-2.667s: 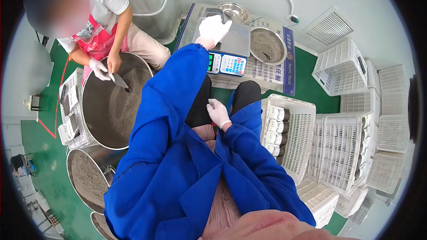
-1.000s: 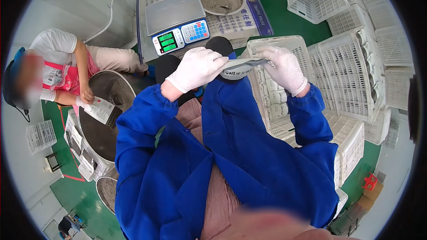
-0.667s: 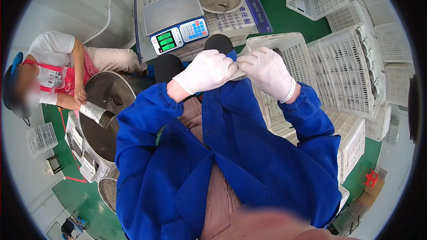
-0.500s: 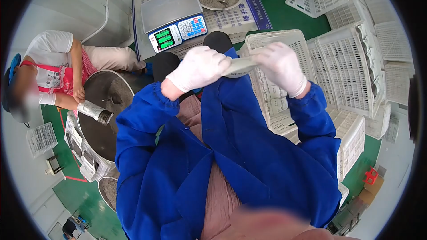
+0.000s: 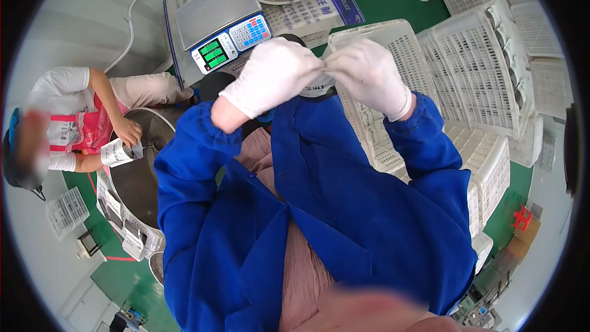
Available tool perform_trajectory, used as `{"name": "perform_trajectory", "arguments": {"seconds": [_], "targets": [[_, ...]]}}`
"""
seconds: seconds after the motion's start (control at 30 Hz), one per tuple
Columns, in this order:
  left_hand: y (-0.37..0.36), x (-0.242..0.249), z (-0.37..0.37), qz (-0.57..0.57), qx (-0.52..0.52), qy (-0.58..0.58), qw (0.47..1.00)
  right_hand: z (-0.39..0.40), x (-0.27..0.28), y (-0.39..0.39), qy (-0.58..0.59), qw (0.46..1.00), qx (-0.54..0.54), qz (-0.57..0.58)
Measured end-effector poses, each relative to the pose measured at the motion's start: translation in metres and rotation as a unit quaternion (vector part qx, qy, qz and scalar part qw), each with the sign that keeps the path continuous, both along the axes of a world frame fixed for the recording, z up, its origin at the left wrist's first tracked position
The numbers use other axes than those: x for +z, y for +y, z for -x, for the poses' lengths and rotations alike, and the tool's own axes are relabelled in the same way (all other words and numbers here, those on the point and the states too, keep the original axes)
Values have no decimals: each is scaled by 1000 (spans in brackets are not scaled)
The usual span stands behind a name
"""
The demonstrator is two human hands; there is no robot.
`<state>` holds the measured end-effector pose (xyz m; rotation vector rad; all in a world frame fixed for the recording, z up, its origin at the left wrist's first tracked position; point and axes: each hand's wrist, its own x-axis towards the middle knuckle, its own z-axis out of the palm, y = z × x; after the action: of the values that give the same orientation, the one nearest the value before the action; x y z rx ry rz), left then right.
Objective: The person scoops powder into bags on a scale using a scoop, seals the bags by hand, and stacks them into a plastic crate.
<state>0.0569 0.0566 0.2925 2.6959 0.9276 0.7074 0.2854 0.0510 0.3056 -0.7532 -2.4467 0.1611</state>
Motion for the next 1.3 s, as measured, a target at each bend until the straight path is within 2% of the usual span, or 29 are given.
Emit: {"name": "perform_trajectory", "arguments": {"seconds": [0.17,0.23,0.3,0.37,0.4,0.43,0.5,0.57,0.63,0.67,0.7,0.77,0.87,0.97,1.0,1.03,1.07,1.1,1.13,1.17,1.23,1.3], "targets": [[24,-5,23,-47,26,-47,997,-50,1,7,86,989,-103,58],[29,-7,33,-53,58,5,997,-71,1,5,105,979,-153,89],[39,-33,58,45,153,-21,987,-103,-4,4,226,923,-257,175],[36,-68,56,204,204,-177,941,-144,-40,10,363,845,-290,265],[28,-74,52,287,230,-249,896,-155,-52,14,416,810,-291,293],[22,-78,43,399,214,-287,844,-163,-65,18,468,772,-291,317],[19,-102,24,477,158,-288,815,-185,-107,34,448,767,-335,315],[13,-115,0,563,139,-274,767,-211,-167,49,470,714,-403,327],[2,-128,-21,622,135,-283,717,-237,-230,60,484,669,-453,336],[-2,-133,-29,648,135,-288,692,-234,-243,62,490,653,-480,320],[-6,-140,-34,674,135,-292,665,-249,-279,65,534,595,-491,346],[-12,-154,-41,701,149,-285,637,-268,-328,66,564,529,-504,386],[-12,-164,-44,704,187,-328,602,-278,-374,75,611,439,-523,400],[-3,-166,-46,719,194,-325,582,-297,-401,102,651,387,-518,398],[0,-168,-48,722,198,-316,583,-305,-407,114,664,402,-486,402],[4,-168,-50,727,196,-315,578,-314,-412,124,707,358,-465,395],[8,-167,-51,732,194,-312,573,-346,-462,125,527,506,-558,394],[11,-165,-51,737,191,-310,569,-356,-468,124,100,661,-577,469],[17,-162,-52,743,188,-307,565,-364,-472,124,-319,726,-494,356],[21,-162,-51,743,187,-307,564,-372,-534,104,24,709,-583,397],[22,-163,-48,745,188,-313,558,-323,-505,78,-164,698,-538,444],[23,-165,-47,750,191,-317,548,-268,-477,47,-235,666,-481,519]]}}
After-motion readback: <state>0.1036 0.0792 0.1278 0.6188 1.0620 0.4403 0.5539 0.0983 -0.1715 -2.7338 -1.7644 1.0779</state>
